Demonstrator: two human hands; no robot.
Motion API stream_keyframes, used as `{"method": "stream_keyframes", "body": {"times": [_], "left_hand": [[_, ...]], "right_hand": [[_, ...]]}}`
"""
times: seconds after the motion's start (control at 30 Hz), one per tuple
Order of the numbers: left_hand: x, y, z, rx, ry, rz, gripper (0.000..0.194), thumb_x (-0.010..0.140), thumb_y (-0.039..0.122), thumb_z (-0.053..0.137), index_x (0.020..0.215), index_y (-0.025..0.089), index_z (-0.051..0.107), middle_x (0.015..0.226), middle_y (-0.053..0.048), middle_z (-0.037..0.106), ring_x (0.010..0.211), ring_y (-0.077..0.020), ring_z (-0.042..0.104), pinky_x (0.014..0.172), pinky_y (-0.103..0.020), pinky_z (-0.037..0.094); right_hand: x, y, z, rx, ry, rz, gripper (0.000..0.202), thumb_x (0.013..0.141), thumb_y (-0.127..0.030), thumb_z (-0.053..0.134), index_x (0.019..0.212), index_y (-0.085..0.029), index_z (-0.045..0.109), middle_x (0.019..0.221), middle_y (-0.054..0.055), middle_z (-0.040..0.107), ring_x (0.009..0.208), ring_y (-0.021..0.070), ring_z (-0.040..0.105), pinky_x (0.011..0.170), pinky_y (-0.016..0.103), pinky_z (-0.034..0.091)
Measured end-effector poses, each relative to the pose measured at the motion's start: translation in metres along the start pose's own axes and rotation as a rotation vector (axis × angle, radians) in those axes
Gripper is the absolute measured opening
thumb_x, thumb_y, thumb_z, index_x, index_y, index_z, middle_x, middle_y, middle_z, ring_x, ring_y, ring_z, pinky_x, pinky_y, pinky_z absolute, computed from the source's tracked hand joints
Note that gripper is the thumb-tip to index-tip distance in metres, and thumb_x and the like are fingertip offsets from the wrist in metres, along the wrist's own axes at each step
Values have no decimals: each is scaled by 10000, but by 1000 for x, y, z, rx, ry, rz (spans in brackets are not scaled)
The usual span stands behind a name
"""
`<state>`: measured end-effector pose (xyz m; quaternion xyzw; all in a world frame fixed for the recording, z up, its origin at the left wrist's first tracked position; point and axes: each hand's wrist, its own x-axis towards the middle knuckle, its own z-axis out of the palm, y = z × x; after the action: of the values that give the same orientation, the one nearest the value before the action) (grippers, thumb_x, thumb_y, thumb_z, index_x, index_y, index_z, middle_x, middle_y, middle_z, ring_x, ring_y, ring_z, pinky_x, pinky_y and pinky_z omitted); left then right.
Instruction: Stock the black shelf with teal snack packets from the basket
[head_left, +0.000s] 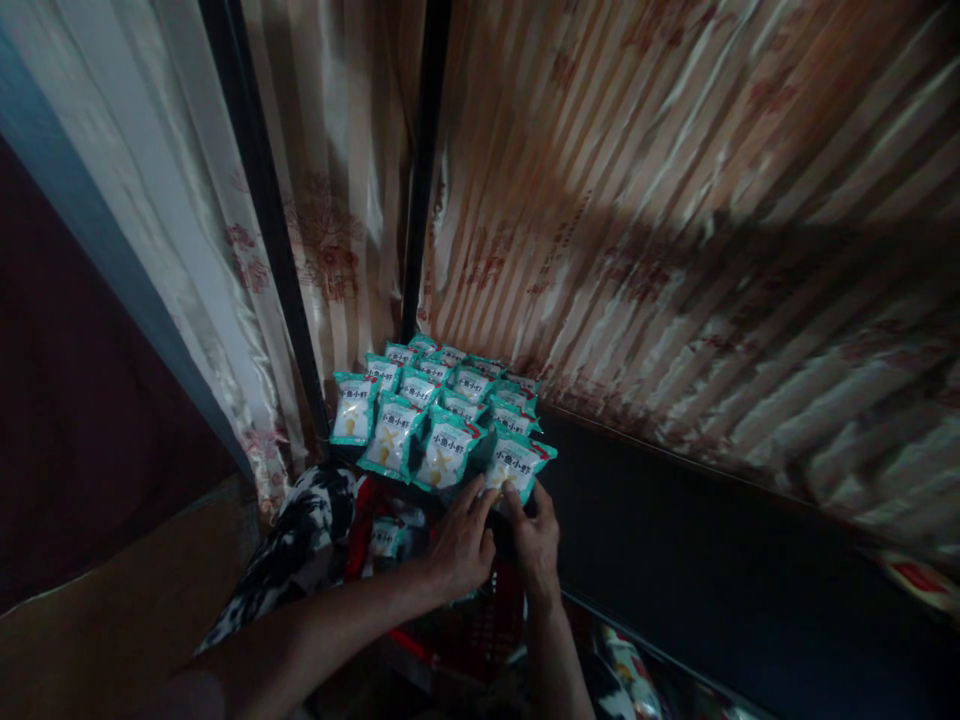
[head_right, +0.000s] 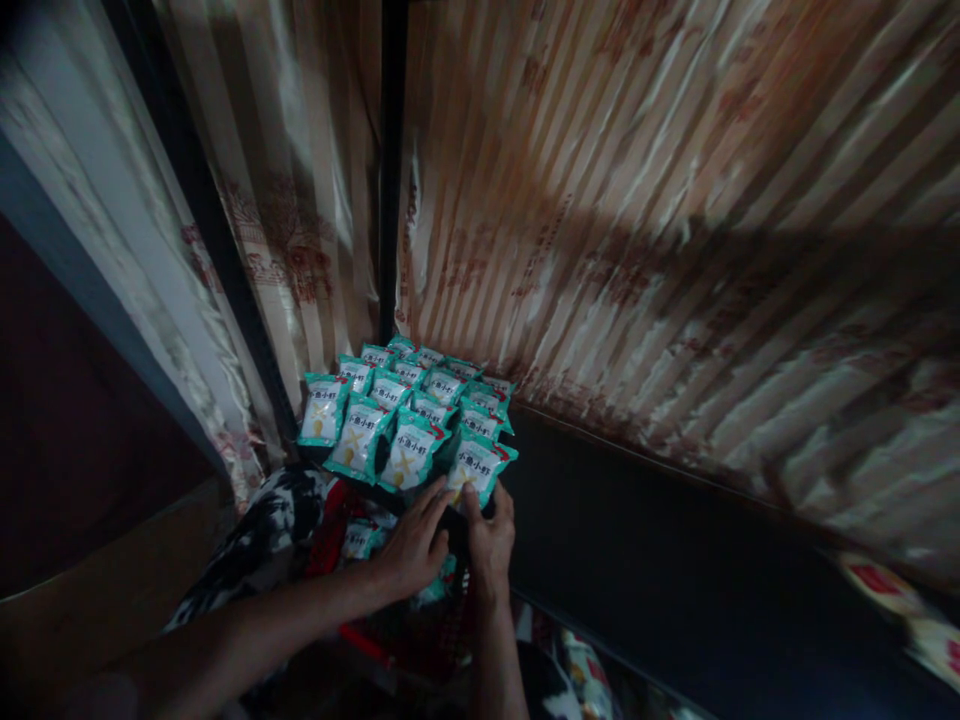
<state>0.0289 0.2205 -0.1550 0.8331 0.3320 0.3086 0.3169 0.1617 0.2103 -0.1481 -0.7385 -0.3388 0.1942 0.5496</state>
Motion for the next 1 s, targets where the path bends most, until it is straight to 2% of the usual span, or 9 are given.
{"method": "stream_keyframes", "body": {"times": [0.13, 0.3, 0.47, 0.7, 0.87, 1.0], "left_hand": [[-1, -3, -3, 83, -11, 50, 620, 799, 90, 408, 1406, 136, 295, 1505, -124, 255, 1394, -241, 220, 1140, -457, 277], [-3, -6, -14, 270, -2, 187, 615, 758, 55, 434, 1368, 100, 369, 1493, -120, 293, 1425, -247, 62, 1154, -476, 204], [-2, -16, -17, 424, 29, 268, 598, 777, 84, 440, 1371, 115, 375, 1490, -88, 312, 1426, -256, 26, 1151, -494, 143], [7, -31, -13, 621, 102, 357, 538, 878, 217, 403, 1411, 180, 335, 1505, -31, 288, 1422, -271, 79, 1147, -488, 120], [13, -38, -14, 689, 156, 406, 509, 885, 284, 437, 1387, 224, 384, 1507, -21, 285, 1414, -285, 122, 1142, -491, 112], [17, -42, -13, 728, 190, 438, 457, 890, 302, 443, 1343, 236, 444, 1499, -8, 303, 1410, -270, 146, 1145, -483, 103]], "right_hand": [[6, 4, 1, -27, 6, -27, 660, 670, -611, 581, 1140, -149, 611, 1142, 130, 607, 1063, 276, 549, 927, 389, 408], [9, 8, 3, -10, -9, -39, 704, 680, -614, 571, 1194, -132, 578, 1210, 144, 581, 1103, 285, 531, 946, 402, 395], [7, 7, 5, 23, -27, -38, 698, 681, -599, 581, 1231, -170, 559, 1149, 103, 639, 1085, 274, 554, 923, 394, 422], [6, 0, 4, 45, -100, 18, 784, 666, -616, 591, 1290, -149, 500, 1176, 132, 630, 1079, 288, 577, 924, 404, 432], [7, -7, 3, 53, -61, 62, 953, 619, -636, 622, 1390, -139, 361, 1306, 146, 538, 1193, 293, 500, 996, 404, 375], [7, -10, 4, 70, -69, 32, 903, 663, -618, 606, 1395, -153, 356, 1314, 129, 534, 1199, 288, 492, 991, 404, 376]]}}
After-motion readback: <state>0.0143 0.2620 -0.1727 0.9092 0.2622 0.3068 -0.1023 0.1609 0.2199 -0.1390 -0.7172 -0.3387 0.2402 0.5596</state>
